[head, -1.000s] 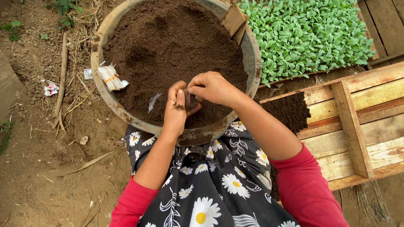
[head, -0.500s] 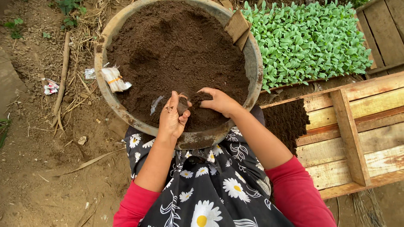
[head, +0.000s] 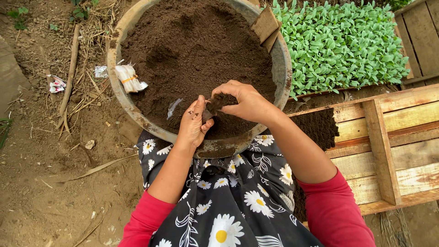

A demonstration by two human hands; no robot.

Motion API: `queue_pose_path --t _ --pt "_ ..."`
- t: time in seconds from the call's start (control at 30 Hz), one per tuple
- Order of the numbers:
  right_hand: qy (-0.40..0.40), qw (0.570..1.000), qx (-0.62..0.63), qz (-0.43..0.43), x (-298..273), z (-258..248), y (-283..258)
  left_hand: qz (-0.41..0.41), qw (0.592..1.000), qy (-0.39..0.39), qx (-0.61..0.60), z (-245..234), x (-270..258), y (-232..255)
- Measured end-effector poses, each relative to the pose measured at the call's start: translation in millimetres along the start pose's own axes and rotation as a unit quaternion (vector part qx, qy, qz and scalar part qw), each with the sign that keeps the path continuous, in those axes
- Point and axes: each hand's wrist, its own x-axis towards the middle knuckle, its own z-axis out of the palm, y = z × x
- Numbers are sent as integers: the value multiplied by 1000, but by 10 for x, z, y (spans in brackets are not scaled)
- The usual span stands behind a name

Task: The person scoops soil from a large basin and fills a wooden seed tray. They repeatedly transfer soil by hand, spreading it evenly across the tray's compartments.

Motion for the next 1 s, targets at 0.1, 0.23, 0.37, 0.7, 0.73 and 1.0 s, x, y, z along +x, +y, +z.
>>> queue_pose_path --t 0.1,0.23,0.37,0.7,0.73,1.0 --pt "3 1000 -11 -3 -6 -4 1 -5 1000 -3 11 -6 5 -9" --pt "2 1000 -14 -6 -16 9 -32 -11 1000 -4 21 -36 5 -28" --pt "4 1000 -22 3 -28 5 28 -16 1000 -13 19 -29 5 -12" --pt "25 999 -40 10 -60 15 1 -16 999 12 31 144 -69 43" --pt "23 999 -30 19 -46 58 15 -31 999 22 9 185 -87 51" --pt "-84 996 3 -31 -170 -86 -128 -200 968 -52 -143 338 -240 221"
